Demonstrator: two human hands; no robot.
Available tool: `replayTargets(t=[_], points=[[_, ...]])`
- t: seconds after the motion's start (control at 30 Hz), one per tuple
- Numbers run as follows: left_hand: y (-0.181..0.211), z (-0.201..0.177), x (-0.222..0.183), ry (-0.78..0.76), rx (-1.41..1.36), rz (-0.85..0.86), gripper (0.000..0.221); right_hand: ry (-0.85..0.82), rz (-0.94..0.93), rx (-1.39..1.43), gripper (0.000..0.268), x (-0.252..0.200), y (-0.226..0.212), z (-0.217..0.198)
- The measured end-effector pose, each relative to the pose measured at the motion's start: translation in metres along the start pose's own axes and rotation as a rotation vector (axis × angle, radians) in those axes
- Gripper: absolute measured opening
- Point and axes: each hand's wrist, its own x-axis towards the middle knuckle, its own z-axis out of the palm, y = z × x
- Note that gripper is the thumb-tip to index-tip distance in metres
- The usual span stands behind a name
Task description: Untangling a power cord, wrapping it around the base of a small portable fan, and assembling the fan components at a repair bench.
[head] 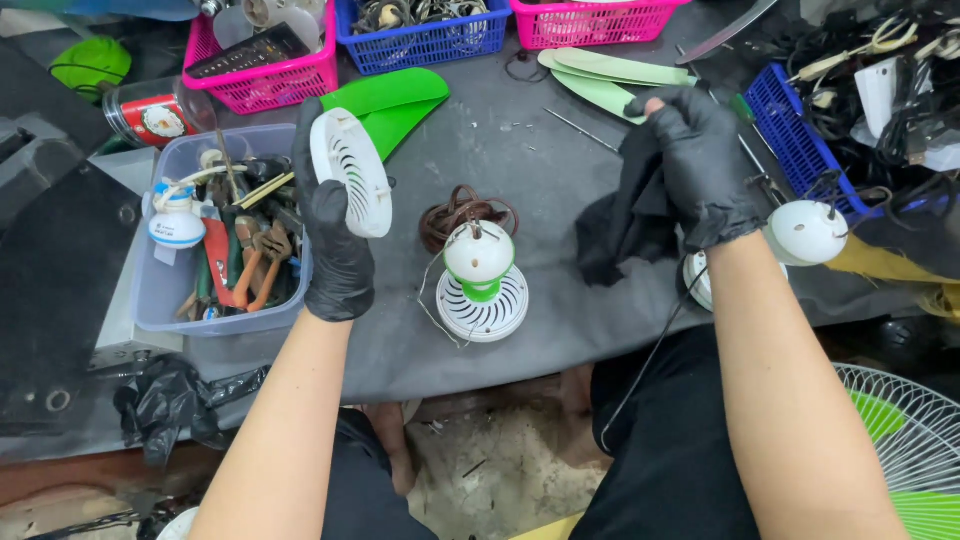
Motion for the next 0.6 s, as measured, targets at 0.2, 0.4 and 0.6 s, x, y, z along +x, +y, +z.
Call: replayTargets(t=[0.2, 0.4, 0.6], points=[[0.06, 0.043, -0.03, -0.154, 0.46, 0.245, 0.092, -0.638, 0.469, -0.767, 0.042, -0.022, -0.015, 0.005], [0.079, 0.084, -0.047, -0.319, 1.013, 0.506, 0.098, -0.364, -0.131, -0.097, 0.033, -0.045, -0.071, 0.022], [0.07, 0.093, -0.048, -0.423, 1.115, 0.665, 0.077, -0.572, 0.171, 0.601, 0.073, -0.075, -0.084, 0.051]])
